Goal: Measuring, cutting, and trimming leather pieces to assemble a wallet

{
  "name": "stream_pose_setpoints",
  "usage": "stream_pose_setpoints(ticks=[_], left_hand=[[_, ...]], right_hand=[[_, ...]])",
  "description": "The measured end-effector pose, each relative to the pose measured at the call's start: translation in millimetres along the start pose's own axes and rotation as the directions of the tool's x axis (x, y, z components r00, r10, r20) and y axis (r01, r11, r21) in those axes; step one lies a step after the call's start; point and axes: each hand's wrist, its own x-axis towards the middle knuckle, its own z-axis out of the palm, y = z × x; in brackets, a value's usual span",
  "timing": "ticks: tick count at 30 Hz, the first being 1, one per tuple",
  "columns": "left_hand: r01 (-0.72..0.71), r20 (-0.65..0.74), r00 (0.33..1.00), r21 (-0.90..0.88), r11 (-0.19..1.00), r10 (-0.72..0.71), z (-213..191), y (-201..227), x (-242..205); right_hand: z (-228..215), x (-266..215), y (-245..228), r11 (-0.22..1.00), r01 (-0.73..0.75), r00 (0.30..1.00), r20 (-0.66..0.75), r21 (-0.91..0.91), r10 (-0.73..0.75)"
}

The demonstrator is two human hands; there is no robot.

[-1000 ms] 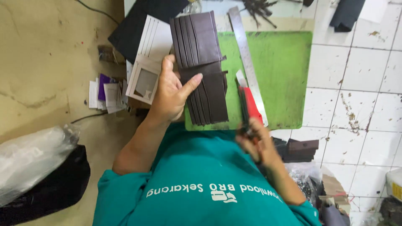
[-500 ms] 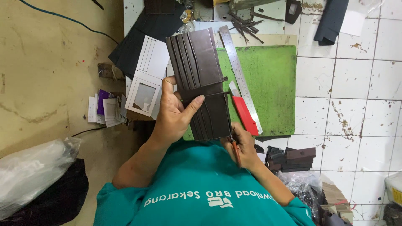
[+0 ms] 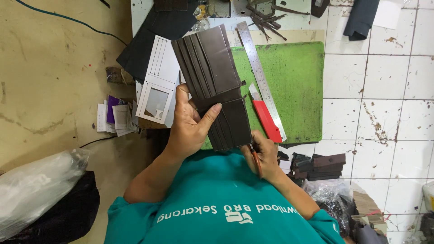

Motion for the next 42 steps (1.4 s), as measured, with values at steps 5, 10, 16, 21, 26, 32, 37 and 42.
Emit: stream_pose_setpoints(ticks=[5,10,16,21,26,32,37,42], left_hand=[[-0.024,0.013,1.000,0.034,0.999,0.023,-5,-7,3],[-0.044,0.003,0.999,0.001,0.999,0.044,-7,-26,6],[0.012,0.010,1.000,-0.018,1.000,-0.012,-3,-14,7],[0.001,0.007,1.000,-0.033,0.999,-0.001,6,-1,8],[0.012,0.021,1.000,-0.023,1.000,-0.011,2,1,3],[-0.011,0.023,1.000,-0.019,1.000,0.012,8,2,5],[-0.017,0.021,1.000,-0.010,1.000,0.017,6,6,3],[-0.012,0.036,0.999,-0.010,1.000,0.012,8,7,3]], right_hand=[[3,7,-2,0.999,-0.007,1.000,0.002,0.037,0.007],[0,5,5,0.998,-0.007,1.000,0.005,0.068,0.007],[-3,7,-1,0.997,-0.049,0.996,0.073,0.055,0.045],[-1,10,-7,0.994,-0.050,0.995,0.093,0.093,0.041],[-2,3,2,0.996,-0.022,0.999,0.043,0.085,0.019],[-2,-2,11,0.998,-0.002,1.000,0.030,0.058,0.000],[2,3,-1,0.999,0.007,1.000,-0.006,0.034,-0.006],[4,4,-2,0.999,0.009,1.000,-0.019,0.034,-0.009]])
